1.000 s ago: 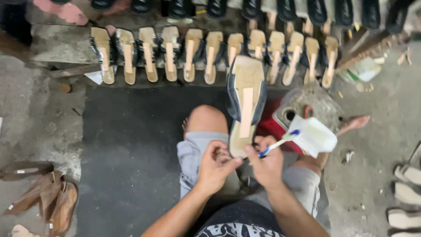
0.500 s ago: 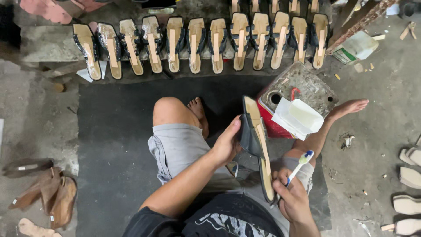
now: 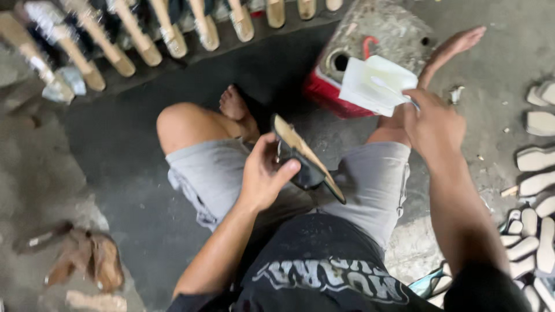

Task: The person sits on the floor and applies a liquid substance to the edges of black sandals using a toothbrush. They repeatedly dip the brush into a container and coat the perimeter of each sandal before placing it on a nearby rack.

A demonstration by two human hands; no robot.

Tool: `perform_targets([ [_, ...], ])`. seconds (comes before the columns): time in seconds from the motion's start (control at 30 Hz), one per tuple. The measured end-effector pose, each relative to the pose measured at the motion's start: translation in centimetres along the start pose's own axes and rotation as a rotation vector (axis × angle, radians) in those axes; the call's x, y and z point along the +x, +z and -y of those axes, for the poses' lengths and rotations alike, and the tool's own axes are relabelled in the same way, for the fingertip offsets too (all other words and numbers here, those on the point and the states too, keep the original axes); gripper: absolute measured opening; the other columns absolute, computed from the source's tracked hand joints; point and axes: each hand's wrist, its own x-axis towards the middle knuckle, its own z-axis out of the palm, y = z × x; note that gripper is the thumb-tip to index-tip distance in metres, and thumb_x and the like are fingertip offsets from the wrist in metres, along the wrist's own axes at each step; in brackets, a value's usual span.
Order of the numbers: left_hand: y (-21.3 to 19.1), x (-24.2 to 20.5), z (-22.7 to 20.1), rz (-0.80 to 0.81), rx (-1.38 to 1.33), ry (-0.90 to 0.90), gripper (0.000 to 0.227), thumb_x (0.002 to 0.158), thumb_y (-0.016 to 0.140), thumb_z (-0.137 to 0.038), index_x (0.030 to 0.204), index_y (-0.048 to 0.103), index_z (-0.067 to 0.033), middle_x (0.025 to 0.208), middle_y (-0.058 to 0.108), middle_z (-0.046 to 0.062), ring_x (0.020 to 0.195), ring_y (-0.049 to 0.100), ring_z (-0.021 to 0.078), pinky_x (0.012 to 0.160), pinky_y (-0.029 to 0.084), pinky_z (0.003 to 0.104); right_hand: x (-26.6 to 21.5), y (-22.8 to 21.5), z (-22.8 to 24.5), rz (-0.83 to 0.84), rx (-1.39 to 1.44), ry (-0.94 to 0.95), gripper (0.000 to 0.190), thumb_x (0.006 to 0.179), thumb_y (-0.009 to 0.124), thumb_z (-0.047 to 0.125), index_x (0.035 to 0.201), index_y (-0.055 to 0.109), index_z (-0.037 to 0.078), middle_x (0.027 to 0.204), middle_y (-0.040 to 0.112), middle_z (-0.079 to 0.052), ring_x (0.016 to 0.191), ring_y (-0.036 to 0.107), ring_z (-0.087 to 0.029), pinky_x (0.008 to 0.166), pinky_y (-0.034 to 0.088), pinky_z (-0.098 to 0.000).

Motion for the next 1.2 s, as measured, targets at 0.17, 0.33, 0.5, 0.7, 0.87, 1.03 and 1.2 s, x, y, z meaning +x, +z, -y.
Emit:
perform_targets([
  [0.17,1.9,-0.7,-2.1,-0.023,0.132,0.095,0.071,0.082,0.088,-0.014,0.139,0.049,-0.0006,0.134,0.062,0.010,0.120,0.064,0.0176,0.099,0.055,0.032,6.5,2.1,0.6,0.183,-0.306,-0.048,0.029,0.095,0.059,0.018,0.119,0.074,0.021,0.098,0.072,-0.017,0.079,0.071,-0.038,0.063,0.054,-0.0509],
  [0.33,1.9,-0.3,-3.3,-0.122,0.606,0.406,0.083,0.067,0.098,-0.014,0.135,0.053,0.0013,0.150,0.056,0.020,0.139,0.058,0.0284,0.114,0.048,0.040,6.6,1.5,-0.3,0.317,-0.465,-0.127,0.020,0.092,0.062,0.023,0.108,0.074,0.020,0.091,0.072,-0.014,0.078,0.073,-0.033,0.060,0.054,-0.0483],
  [0.5,0.9,0.2,-3.0,-0.185,0.539,0.275,0.077,0.068,0.096,-0.016,0.134,0.058,-0.0010,0.154,0.055,0.017,0.135,0.063,0.0285,0.107,0.057,0.038,0.9,-4.4,-0.7,0.071,-0.349,-0.104,0.016,0.105,0.062,0.026,0.113,0.075,0.023,0.094,0.073,-0.009,0.086,0.071,-0.031,0.068,0.054,-0.0451],
  [0.7,1.2,1.1,-1.9,-0.097,0.645,0.655,0.073,0.069,0.097,-0.012,0.132,0.060,-0.0067,0.149,0.058,0.015,0.142,0.058,0.0360,0.120,0.049,0.045,-4.0,-6.6,3.3,0.134,0.384,0.063,0.020,0.102,0.069,0.010,0.121,0.074,0.012,0.102,0.075,-0.009,0.087,0.068,-0.020,0.072,0.052,-0.0326],
  [0.87,2.2,1.2,-1.7,0.034,0.689,0.836,0.068,0.073,0.097,-0.015,0.130,0.060,-0.0082,0.146,0.058,0.014,0.140,0.055,0.0409,0.118,0.050,0.051,-9.0,-3.1,8.4,0.146,1.312,0.147,0.023,0.100,0.064,-0.002,0.123,0.066,-0.001,0.107,0.074,-0.009,0.095,0.073,-0.014,0.083,0.060,-0.0254],
  [1.03,3.0,0.7,-2.2,0.066,0.725,0.904,0.064,0.077,0.097,-0.009,0.130,0.062,-0.0088,0.144,0.058,0.013,0.139,0.055,0.0412,0.116,0.052,0.052,-10.3,-2.1,11.1,0.175,1.481,0.272,0.021,0.101,0.063,-0.004,0.121,0.066,-0.003,0.108,0.074,-0.010,0.092,0.069,-0.013,0.083,0.055,-0.0253],
  [1.2,3.0,0.4,-2.8,0.104,0.746,0.901,0.064,0.076,0.096,-0.009,0.130,0.062,-0.0085,0.145,0.057,0.013,0.140,0.054,0.0419,0.117,0.052,0.051,-9.4,-3.7,11.9,0.005,1.021,0.080,0.016,0.102,0.067,-0.005,0.117,0.068,-0.003,0.108,0.073,-0.012,0.096,0.071,-0.017,0.088,0.056,-0.0277],
])
